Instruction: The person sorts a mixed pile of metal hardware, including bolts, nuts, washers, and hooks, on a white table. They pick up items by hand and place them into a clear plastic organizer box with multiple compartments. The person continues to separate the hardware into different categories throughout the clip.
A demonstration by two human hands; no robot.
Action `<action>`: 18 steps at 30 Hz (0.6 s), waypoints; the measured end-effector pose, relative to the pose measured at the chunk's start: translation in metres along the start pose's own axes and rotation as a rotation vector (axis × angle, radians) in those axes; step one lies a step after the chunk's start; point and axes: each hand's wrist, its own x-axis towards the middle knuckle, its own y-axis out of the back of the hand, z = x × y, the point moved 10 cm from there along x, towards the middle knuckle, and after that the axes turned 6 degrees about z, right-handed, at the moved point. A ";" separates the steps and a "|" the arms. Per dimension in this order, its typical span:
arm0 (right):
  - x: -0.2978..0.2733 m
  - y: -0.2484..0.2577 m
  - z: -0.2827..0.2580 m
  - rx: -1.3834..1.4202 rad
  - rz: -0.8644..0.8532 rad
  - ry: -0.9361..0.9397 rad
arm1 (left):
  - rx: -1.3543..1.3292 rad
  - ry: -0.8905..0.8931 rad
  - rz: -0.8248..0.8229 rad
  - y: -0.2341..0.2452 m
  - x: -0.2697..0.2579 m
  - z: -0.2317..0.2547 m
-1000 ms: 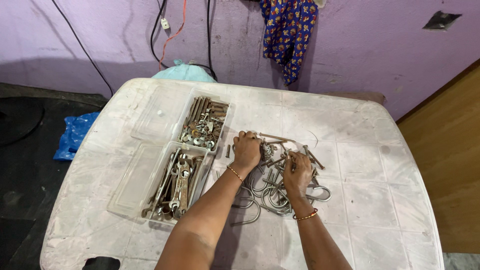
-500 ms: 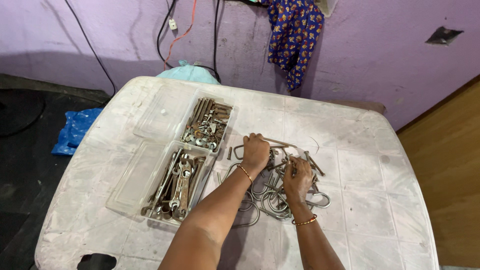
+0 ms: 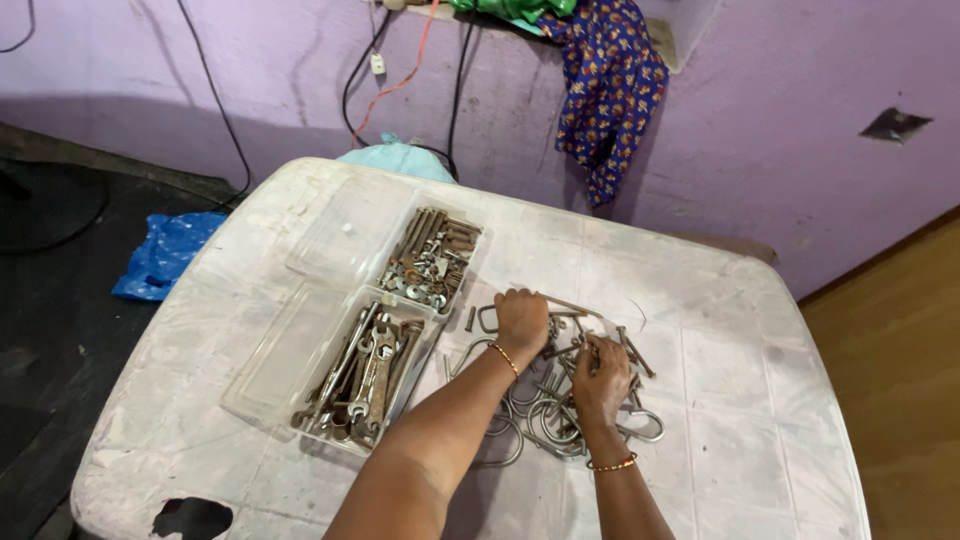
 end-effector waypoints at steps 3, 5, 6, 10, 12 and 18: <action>0.001 0.000 0.000 0.005 -0.005 0.013 | -0.026 0.063 -0.010 -0.005 0.001 -0.003; 0.000 0.000 -0.002 0.000 -0.002 0.038 | -0.060 0.074 0.012 0.002 0.001 -0.003; 0.001 0.000 -0.003 -0.003 0.000 0.051 | -0.050 0.061 0.005 0.006 0.001 -0.002; 0.002 0.000 -0.003 -0.017 -0.012 0.050 | -0.068 -0.010 0.080 0.046 0.004 0.001; 0.000 -0.001 -0.002 0.002 -0.029 0.036 | -0.051 -0.037 0.147 0.068 0.012 -0.004; -0.001 -0.002 -0.004 -0.024 -0.021 0.068 | -0.673 0.252 0.158 0.080 0.062 -0.100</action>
